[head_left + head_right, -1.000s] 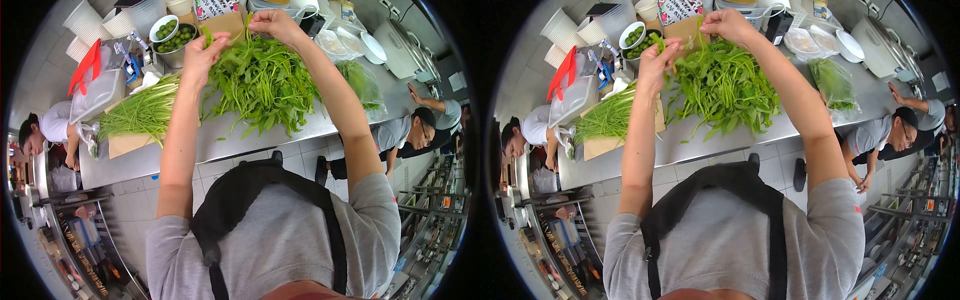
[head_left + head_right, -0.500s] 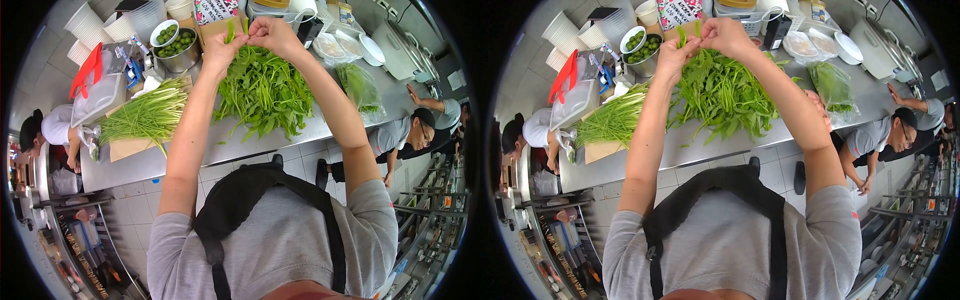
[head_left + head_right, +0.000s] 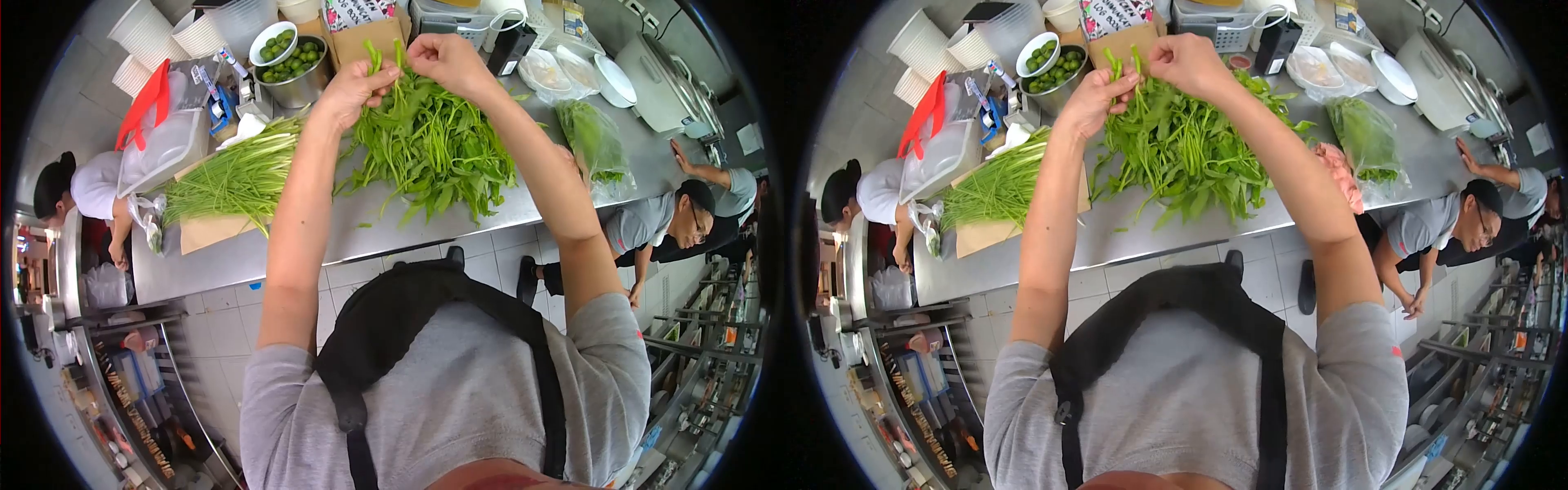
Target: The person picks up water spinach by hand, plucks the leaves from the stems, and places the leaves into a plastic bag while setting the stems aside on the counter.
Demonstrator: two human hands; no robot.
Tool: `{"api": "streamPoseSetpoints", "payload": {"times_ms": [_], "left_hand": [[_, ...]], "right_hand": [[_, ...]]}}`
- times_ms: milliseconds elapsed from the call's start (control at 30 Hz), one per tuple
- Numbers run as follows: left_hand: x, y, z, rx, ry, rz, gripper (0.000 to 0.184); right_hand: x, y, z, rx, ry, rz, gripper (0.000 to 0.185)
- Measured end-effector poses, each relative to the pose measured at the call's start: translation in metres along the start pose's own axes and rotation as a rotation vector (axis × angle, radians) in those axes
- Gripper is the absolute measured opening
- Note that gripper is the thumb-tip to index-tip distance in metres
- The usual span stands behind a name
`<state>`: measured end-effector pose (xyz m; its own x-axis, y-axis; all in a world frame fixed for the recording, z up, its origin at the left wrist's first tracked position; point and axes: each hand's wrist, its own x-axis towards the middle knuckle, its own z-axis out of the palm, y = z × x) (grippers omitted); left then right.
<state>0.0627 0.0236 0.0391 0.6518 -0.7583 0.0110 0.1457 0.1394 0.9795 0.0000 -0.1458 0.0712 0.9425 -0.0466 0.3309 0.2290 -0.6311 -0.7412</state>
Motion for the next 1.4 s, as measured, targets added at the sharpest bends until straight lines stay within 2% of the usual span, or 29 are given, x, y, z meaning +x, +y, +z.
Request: {"api": "streamPoseSetpoints", "payload": {"times_ms": [67,100,133,200,233,267,333,433,467,600,667,800,867,900,967,1000,1067,1133,1200,1333,1400], "left_hand": [[-0.006,0.001,-0.002,0.117,-0.002,0.024,0.014],[-0.008,-0.001,-0.008,0.135,-0.022,0.012,0.013],[-0.013,-0.002,-0.013,0.135,-0.020,0.003,0.013],[-0.028,-0.004,-0.023,0.004,0.036,0.027,0.013],[-0.036,-0.005,-0.028,-0.046,0.125,0.028,0.013],[-0.043,-0.007,-0.034,-0.045,0.120,0.023,0.013],[-0.054,-0.013,-0.047,-0.203,0.171,0.153,0.016],[-0.060,-0.016,-0.051,-0.300,0.125,0.157,0.019],[-0.062,-0.016,-0.050,-0.318,0.114,0.158,0.019],[-0.068,-0.022,-0.044,-0.327,0.084,0.144,0.017],[-0.073,-0.024,-0.046,-0.247,0.179,0.200,0.014],[-0.078,-0.027,-0.052,-0.206,0.174,0.224,0.013],[-0.072,-0.024,-0.043,-0.110,0.222,0.242,0.014],[-0.068,-0.021,-0.037,-0.110,0.221,0.246,0.014],[-0.058,-0.013,-0.024,-0.002,0.211,0.249,0.015],[-0.052,-0.009,-0.017,-0.002,0.205,0.253,0.015],[-0.041,0.001,-0.001,0.195,0.289,0.319,0.015],[-0.033,0.014,0.015,0.200,0.294,0.318,0.014],[-0.018,0.018,0.025,0.294,0.325,0.442,0.014],[-0.004,0.032,0.040,0.443,0.325,0.353,0.016],[0.004,0.030,0.039,0.437,0.307,0.316,0.015]], "right_hand": [[-0.001,-0.001,-0.005,-0.657,0.218,-0.356,0.008],[-0.001,0.003,-0.008,-0.748,0.306,-0.452,0.008],[0.000,0.010,-0.014,-0.742,0.303,-0.447,0.008],[-0.002,0.020,-0.026,-1.071,0.295,-0.471,0.021],[-0.007,0.013,-0.025,-0.970,0.239,-0.457,0.013],[-0.011,0.015,-0.021,-0.970,0.240,-0.450,0.013],[-0.021,0.022,-0.008,-1.002,0.089,-0.501,0.020],[-0.044,0.025,0.040,-0.809,-0.232,-0.593,0.024],[-0.053,0.027,0.057,-0.726,-0.377,-0.600,0.018],[-0.070,0.034,0.090,-0.760,-0.479,-0.724,0.014],[-0.058,0.037,0.082,-0.725,-0.452,-0.718,0.009],[-0.021,0.033,0.044,-0.268,-0.101,-0.438,0.013],[-0.002,0.033,0.023,-0.130,-0.085,-0.099,0.014],[0.002,0.030,0.014,-0.133,-0.083,-0.102,0.014],[0.010,0.022,-0.003,0.163,-0.043,-0.008,0.014],[0.010,0.015,-0.010,0.158,-0.037,-0.010,0.014],[0.008,0.004,-0.019,0.234,-0.100,0.050,0.014],[0.009,0.008,-0.019,0.246,-0.090,0.037,0.014],[0.006,0.004,-0.020,0.176,-0.090,-0.002,0.012],[-0.002,-0.005,-0.021,0.308,-0.073,-0.031,0.010],[-0.005,-0.008,-0.022,0.395,-0.021,0.105,0.006]]}}
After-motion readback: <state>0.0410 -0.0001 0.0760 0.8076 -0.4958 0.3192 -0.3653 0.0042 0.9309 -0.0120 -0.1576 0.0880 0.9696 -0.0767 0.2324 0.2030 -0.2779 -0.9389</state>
